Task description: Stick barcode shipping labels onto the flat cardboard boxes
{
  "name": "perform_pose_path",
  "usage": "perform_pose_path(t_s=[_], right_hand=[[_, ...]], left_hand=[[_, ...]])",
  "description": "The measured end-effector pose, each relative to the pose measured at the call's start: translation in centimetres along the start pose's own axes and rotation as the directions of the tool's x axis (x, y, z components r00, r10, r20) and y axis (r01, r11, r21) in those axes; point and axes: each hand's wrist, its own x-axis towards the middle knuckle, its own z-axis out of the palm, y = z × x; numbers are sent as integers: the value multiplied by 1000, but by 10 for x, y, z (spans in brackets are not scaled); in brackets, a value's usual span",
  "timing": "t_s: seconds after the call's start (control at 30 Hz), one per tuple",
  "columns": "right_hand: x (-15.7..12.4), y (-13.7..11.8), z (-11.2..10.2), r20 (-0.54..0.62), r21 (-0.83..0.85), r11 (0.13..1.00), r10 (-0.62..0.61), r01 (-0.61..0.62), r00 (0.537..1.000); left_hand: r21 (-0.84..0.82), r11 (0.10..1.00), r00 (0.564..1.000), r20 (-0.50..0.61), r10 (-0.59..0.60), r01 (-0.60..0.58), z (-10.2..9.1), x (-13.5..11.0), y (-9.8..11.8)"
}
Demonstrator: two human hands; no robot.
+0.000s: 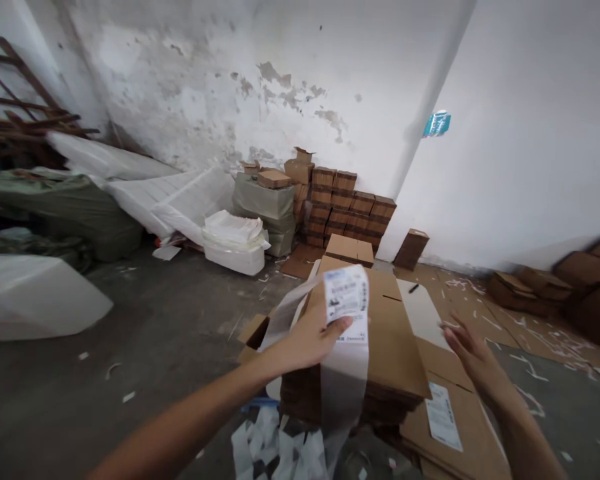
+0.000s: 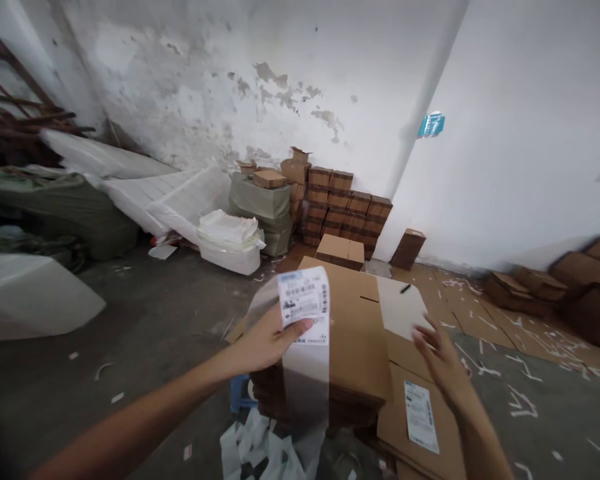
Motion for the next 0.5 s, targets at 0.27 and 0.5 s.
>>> perform_pose_path(t_s=[0.27, 0.5], right_hand=[[-22, -164, 94, 226, 131, 897, -442, 422, 868], [-35, -171, 89, 183, 2, 660, -739, 752, 648]], left_hand=[[-124, 979, 981, 128, -143, 159, -12, -23, 10], [-667, 742, 861, -336, -382, 69, -45, -5, -2]])
